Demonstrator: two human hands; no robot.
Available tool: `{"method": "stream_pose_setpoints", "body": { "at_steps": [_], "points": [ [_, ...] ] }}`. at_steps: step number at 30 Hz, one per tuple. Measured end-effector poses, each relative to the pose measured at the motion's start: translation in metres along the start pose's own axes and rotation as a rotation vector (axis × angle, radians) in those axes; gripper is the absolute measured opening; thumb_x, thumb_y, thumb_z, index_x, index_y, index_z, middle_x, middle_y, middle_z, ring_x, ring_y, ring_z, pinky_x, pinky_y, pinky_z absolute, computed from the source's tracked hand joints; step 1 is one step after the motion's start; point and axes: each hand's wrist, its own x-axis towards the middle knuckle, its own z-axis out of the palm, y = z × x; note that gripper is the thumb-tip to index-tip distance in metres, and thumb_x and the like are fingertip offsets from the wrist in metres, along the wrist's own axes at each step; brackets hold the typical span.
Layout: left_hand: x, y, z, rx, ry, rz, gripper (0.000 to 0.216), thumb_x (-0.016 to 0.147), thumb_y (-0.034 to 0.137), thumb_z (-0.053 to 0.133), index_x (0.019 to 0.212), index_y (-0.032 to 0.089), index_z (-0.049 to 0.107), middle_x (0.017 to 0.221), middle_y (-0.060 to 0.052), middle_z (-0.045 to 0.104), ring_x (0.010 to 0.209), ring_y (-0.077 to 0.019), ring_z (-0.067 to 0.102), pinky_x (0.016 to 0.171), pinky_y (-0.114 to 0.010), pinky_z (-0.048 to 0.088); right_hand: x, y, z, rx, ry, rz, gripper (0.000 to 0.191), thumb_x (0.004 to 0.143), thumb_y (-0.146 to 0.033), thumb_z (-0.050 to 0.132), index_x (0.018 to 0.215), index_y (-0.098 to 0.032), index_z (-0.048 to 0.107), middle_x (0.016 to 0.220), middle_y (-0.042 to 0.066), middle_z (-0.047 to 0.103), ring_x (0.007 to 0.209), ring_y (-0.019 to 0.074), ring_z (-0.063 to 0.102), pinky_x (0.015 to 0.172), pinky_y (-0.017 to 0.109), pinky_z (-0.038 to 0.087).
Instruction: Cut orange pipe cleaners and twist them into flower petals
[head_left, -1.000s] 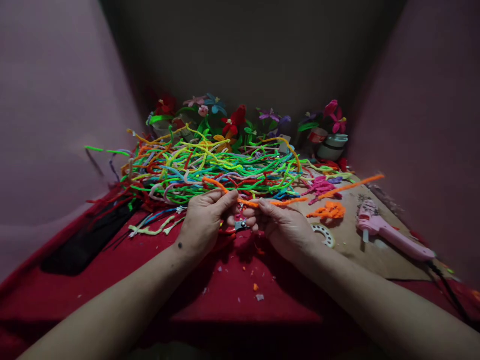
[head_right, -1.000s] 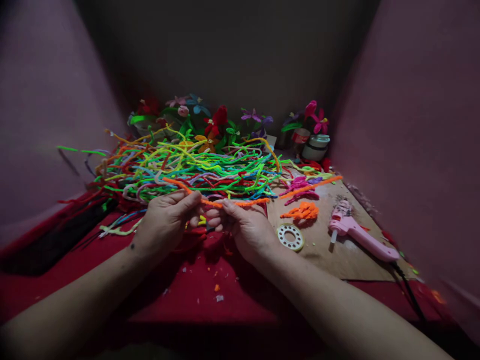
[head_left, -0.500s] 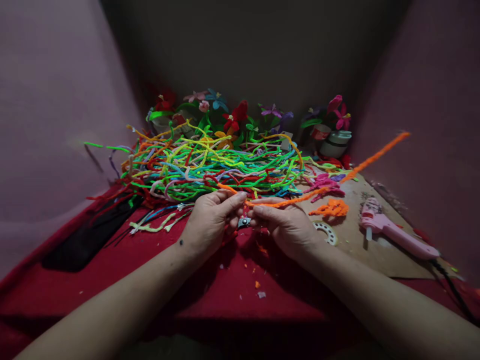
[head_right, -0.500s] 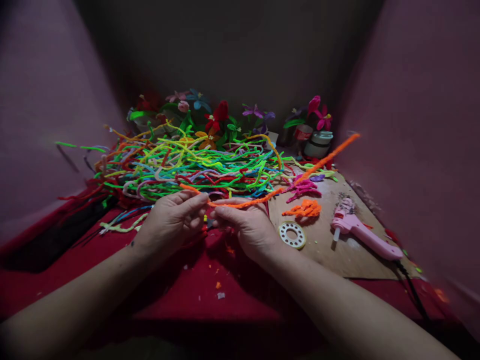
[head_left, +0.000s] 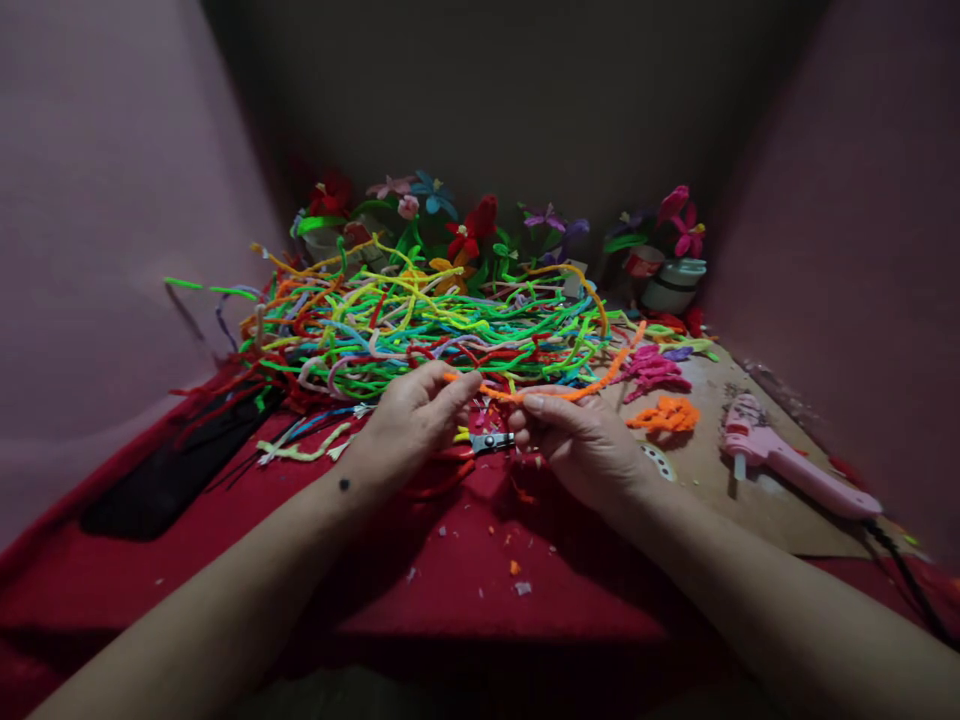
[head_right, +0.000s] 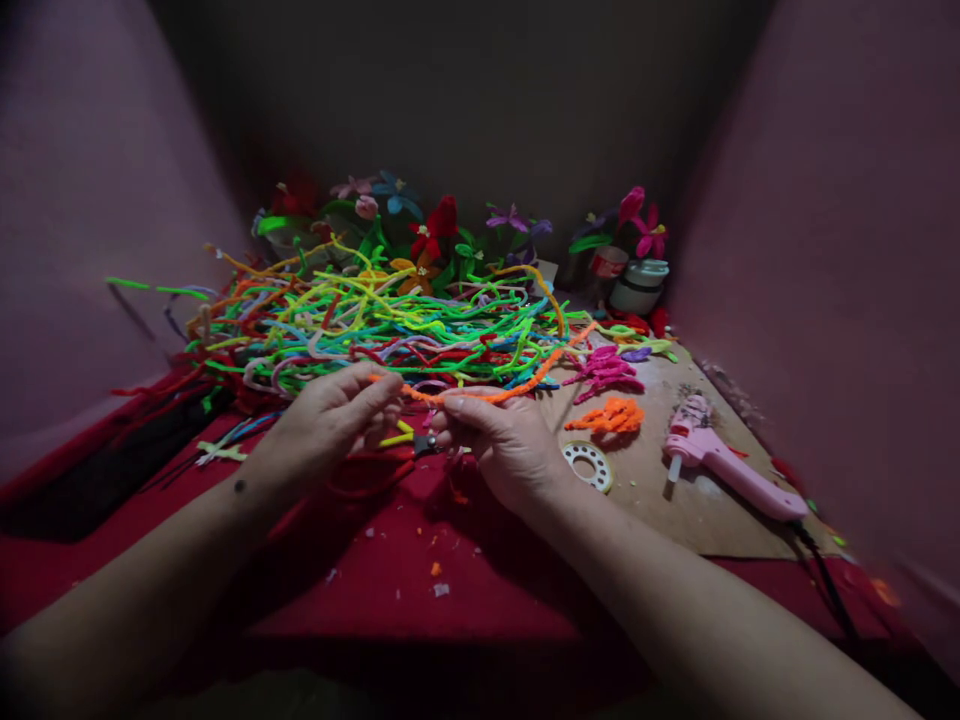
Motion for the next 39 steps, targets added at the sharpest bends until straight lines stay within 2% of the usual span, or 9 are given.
{"method": "stream_pose_setpoints", "body": {
  "at_steps": [1,4,7,12,18,21,25,30,39],
  "points": [
    [0.001,0.001,-0.007,0.221,0.006,0.074,0.032,0.073,0.048,0.056,0.068,0.018,0.050,0.054,0.004,0.048,0.045,-0.0074,0.040,0.045,-0.020,0.029,0.001,-0.001,-0.002,-0.010,0.021,-0.025,0.009,0.064,-0.021,0.070,0.068,-0.013,0.069,0.059,0.002,0.065,0.053,0.0108,0.058,0.054,0.023,0.047],
    [0.002,0.000,-0.025,0.833,-0.201,0.178,0.023,0.070,0.042,0.059,0.069,0.019,0.052,0.062,0.002,0.054,0.054,-0.0115,0.047,0.048,-0.021,0.029,0.002,-0.004,-0.006,-0.042,0.068,-0.075,0.009,0.064,-0.021,0.069,0.069,-0.013,0.069,0.061,0.003,0.066,0.053,0.0111,0.058,0.052,0.023,0.047],
    [0.002,-0.007,-0.031,1.132,-0.310,0.219,0.010,0.069,0.027,0.056,0.077,0.022,0.053,0.072,0.000,0.058,0.059,-0.0139,0.050,0.049,-0.023,0.028,0.003,-0.008,-0.007,-0.026,0.082,-0.057,0.011,0.061,-0.022,0.068,0.069,-0.013,0.068,0.061,0.003,0.066,0.052,0.0116,0.058,0.052,0.024,0.047],
    [-0.001,-0.012,-0.024,1.208,-0.381,0.258,0.009,0.079,0.023,0.040,0.075,0.022,0.048,0.072,-0.002,0.058,0.054,-0.0144,0.049,0.047,-0.024,0.025,0.005,-0.012,-0.007,-0.015,0.091,-0.116,0.009,0.063,-0.022,0.065,0.064,-0.014,0.068,0.059,0.004,0.067,0.052,0.0116,0.058,0.053,0.024,0.047],
    [-0.005,-0.007,-0.021,1.194,-0.361,0.310,0.014,0.081,0.033,0.040,0.076,0.022,0.048,0.072,-0.003,0.059,0.056,-0.0157,0.049,0.049,-0.026,0.027,0.004,-0.020,-0.007,-0.051,0.114,-0.237,0.008,0.067,-0.021,0.064,0.063,-0.015,0.068,0.057,0.002,0.065,0.054,0.0107,0.058,0.052,0.022,0.046],
    [-0.002,-0.006,-0.023,1.237,-0.284,0.303,0.018,0.082,0.032,0.037,0.074,0.021,0.049,0.076,-0.005,0.059,0.060,-0.0167,0.050,0.053,-0.026,0.030,0.003,-0.032,-0.008,-0.048,0.157,-0.303,0.006,0.067,-0.020,0.064,0.064,-0.016,0.068,0.057,0.000,0.064,0.052,0.0090,0.057,0.049,0.019,0.045],
    [0.004,-0.006,-0.028,1.303,-0.123,0.163,0.018,0.083,0.029,0.033,0.081,0.018,0.046,0.082,-0.009,0.058,0.068,-0.0192,0.054,0.056,-0.027,0.034,0.006,-0.040,-0.010,-0.044,0.179,-0.375,0.005,0.066,-0.018,0.065,0.064,-0.015,0.067,0.059,0.000,0.066,0.053,0.0092,0.059,0.051,0.019,0.047],
    [0.001,-0.001,-0.023,1.294,0.050,0.134,0.018,0.085,0.028,0.031,0.094,0.015,0.039,0.078,-0.008,0.059,0.066,-0.0201,0.057,0.054,-0.028,0.033,0.009,-0.031,-0.012,-0.057,0.109,-0.358,0.008,0.070,-0.020,0.063,0.070,-0.014,0.069,0.067,0.003,0.069,0.059,0.0122,0.064,0.058,0.022,0.050],
    [-0.010,-0.003,0.000,1.438,-0.020,0.330,0.010,0.082,0.017,0.033,0.086,0.016,0.042,0.071,-0.006,0.059,0.062,-0.0203,0.058,0.051,-0.028,0.033,0.008,-0.025,-0.013,-0.063,0.042,-0.253,0.012,0.071,-0.025,0.064,0.070,-0.014,0.069,0.071,0.004,0.070,0.067,0.0163,0.066,0.066,0.030,0.052]
  ]
}}
